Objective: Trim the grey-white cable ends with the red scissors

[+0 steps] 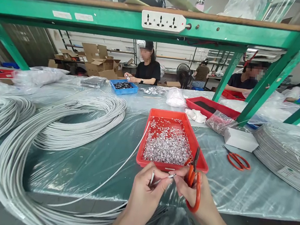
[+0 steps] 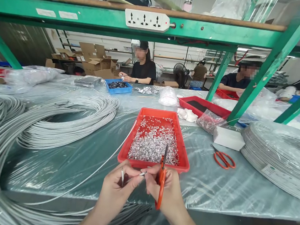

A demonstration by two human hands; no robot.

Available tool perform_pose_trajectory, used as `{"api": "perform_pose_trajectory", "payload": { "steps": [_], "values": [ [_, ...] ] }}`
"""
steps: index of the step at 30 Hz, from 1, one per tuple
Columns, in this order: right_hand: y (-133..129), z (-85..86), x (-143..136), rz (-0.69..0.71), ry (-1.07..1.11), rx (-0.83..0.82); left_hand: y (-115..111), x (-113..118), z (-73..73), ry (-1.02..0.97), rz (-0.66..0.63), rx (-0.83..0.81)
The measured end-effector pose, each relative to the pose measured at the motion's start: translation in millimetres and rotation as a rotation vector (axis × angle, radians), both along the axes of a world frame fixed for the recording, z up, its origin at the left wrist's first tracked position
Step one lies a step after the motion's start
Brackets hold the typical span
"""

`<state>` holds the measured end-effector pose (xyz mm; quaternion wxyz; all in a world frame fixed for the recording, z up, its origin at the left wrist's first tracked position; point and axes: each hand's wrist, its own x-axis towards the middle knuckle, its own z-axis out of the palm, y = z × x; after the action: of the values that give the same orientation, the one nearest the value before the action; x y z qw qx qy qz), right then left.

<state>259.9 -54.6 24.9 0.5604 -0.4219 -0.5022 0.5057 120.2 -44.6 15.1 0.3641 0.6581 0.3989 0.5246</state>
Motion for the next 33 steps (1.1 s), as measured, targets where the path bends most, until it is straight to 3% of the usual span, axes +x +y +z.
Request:
{"api": "perform_pose_trajectory", "payload": {
  "steps": [6, 13, 20, 24, 31, 33],
  "values": [
    [2, 9.8, 5, 0.076, -0.057, -0.036, 5, -3, 2.2, -0.079, -0.193, -0.210],
    [4, 20.2, 13, 0.135, -0.156, -0.060, 3, -5, -1.0, 0.097, -0.055, 0.018],
    [8, 21.7, 17, 0.205, -0.177, -0.018, 6, -4, 0.7, -0.205, -0.326, -0.358],
    [9, 16.6, 20, 0.247, -0.186, -0.008, 5, -4, 0.6, -0.235, -0.318, -0.368],
    [11, 13.8, 22, 0.153, -0.127, -0.001, 6, 0, 0.2, -0.100, -0.176, -0.198],
    [13, 15.4, 22, 0.172, -0.106, -0.003, 6, 1, 0.1, -0.095, -0.206, -0.215]
  ]
}}
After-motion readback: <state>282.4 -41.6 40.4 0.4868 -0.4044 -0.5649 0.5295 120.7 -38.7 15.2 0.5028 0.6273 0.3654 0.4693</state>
